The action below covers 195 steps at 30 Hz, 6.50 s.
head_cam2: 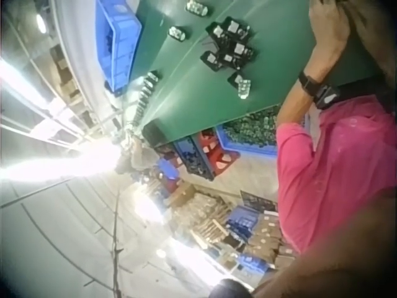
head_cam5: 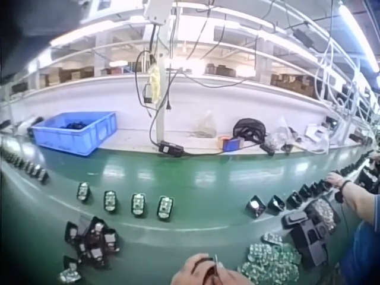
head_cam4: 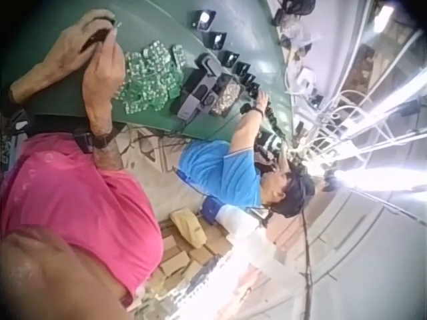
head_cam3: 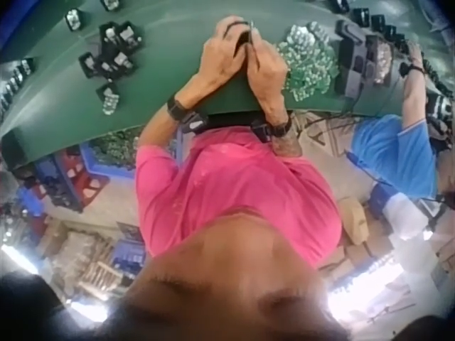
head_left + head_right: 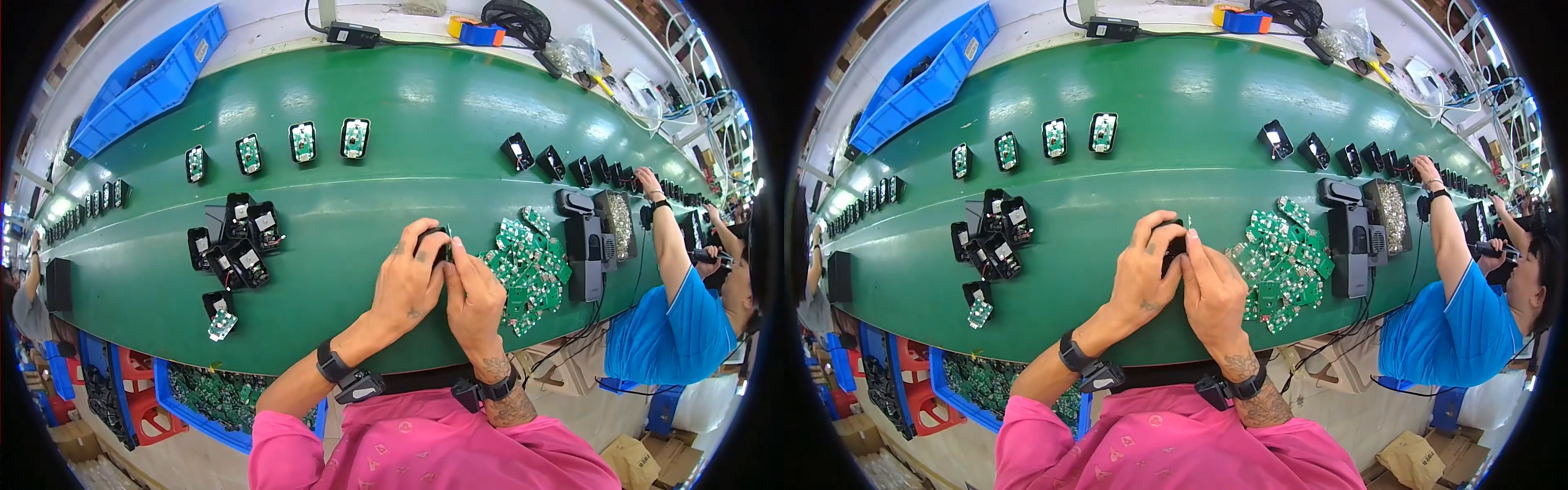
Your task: The person assembles electronic devices by hand by fitting green circuit boards into black plastic housings and pressing them together. The person then places the completed units onto a green conveyor belt and repeats the process.
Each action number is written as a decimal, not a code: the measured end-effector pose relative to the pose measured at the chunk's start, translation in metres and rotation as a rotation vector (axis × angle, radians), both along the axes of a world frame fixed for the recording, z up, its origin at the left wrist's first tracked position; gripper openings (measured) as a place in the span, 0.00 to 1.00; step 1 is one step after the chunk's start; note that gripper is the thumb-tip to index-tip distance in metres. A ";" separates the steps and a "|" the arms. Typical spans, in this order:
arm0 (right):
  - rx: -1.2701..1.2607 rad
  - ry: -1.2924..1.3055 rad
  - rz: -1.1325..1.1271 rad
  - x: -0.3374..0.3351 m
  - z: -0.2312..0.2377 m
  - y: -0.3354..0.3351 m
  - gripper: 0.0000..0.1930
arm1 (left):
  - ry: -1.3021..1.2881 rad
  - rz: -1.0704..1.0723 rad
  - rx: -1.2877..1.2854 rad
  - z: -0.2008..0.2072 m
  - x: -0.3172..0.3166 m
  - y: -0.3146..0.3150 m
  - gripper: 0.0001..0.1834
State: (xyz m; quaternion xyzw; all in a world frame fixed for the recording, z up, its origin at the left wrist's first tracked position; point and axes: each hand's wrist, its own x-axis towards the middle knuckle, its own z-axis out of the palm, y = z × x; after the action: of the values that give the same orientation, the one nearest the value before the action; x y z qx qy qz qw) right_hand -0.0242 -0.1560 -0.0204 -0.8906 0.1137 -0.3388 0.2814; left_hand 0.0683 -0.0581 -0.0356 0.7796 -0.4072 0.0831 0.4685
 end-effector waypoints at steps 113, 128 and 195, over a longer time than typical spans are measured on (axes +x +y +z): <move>0.687 0.220 0.304 0.008 0.020 -0.036 0.11 | 0.565 -0.209 -0.246 0.016 0.014 0.006 0.28; 0.328 0.158 0.148 0.029 0.034 -0.032 0.17 | 0.724 -0.180 -0.289 0.025 0.017 0.011 0.29; -0.146 0.339 0.062 0.009 0.024 -0.143 0.12 | 1.517 -0.313 -0.690 -0.015 -0.067 0.049 0.16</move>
State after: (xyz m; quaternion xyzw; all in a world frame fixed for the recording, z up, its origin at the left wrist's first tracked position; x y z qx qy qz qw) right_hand -0.0148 -0.2992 0.0035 -0.9560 0.1073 -0.1825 0.2032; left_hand 0.0015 -0.0086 -0.0511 0.3721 -0.0375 -0.4086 0.8326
